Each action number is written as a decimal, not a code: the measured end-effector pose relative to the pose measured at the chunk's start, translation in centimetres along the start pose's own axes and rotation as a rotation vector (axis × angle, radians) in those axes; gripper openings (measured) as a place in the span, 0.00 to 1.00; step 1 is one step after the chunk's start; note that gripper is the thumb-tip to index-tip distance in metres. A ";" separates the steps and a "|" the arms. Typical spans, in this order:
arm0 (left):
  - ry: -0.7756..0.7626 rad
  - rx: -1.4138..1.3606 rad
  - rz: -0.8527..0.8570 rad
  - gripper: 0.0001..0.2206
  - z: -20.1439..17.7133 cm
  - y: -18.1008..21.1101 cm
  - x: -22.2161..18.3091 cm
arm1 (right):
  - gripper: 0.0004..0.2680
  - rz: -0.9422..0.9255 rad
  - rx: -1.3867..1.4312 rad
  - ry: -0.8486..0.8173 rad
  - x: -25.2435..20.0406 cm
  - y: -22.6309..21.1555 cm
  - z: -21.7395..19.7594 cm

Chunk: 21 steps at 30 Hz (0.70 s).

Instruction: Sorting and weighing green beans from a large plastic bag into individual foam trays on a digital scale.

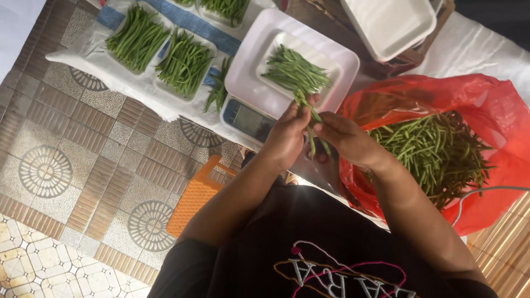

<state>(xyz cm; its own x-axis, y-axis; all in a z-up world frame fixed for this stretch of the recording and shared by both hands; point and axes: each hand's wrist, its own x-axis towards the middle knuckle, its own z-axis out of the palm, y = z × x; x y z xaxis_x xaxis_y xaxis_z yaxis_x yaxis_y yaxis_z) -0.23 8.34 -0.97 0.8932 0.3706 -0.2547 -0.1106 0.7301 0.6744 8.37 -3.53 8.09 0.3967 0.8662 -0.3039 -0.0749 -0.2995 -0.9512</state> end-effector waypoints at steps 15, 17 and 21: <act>0.189 0.151 -0.078 0.24 -4.5 7.8 0.1 | 0.12 -0.016 -0.725 0.228 19.4 10.8 -8.3; 0.226 0.172 -0.071 0.23 -5.3 9.0 -0.9 | 0.10 -0.078 -0.786 0.281 20.5 12.2 -9.3; 0.290 0.185 -0.073 0.18 -7.5 10.3 -2.4 | 0.10 0.033 -1.216 0.227 21.2 12.0 -9.2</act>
<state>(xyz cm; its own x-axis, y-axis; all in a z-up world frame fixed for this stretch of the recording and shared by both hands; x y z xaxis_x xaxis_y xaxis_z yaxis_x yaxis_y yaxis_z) -6.74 19.29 1.36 0.7322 0.4882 -0.4749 0.0536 0.6539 0.7547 24.32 7.58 -9.25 0.5695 0.7984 -0.1954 0.7623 -0.6019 -0.2379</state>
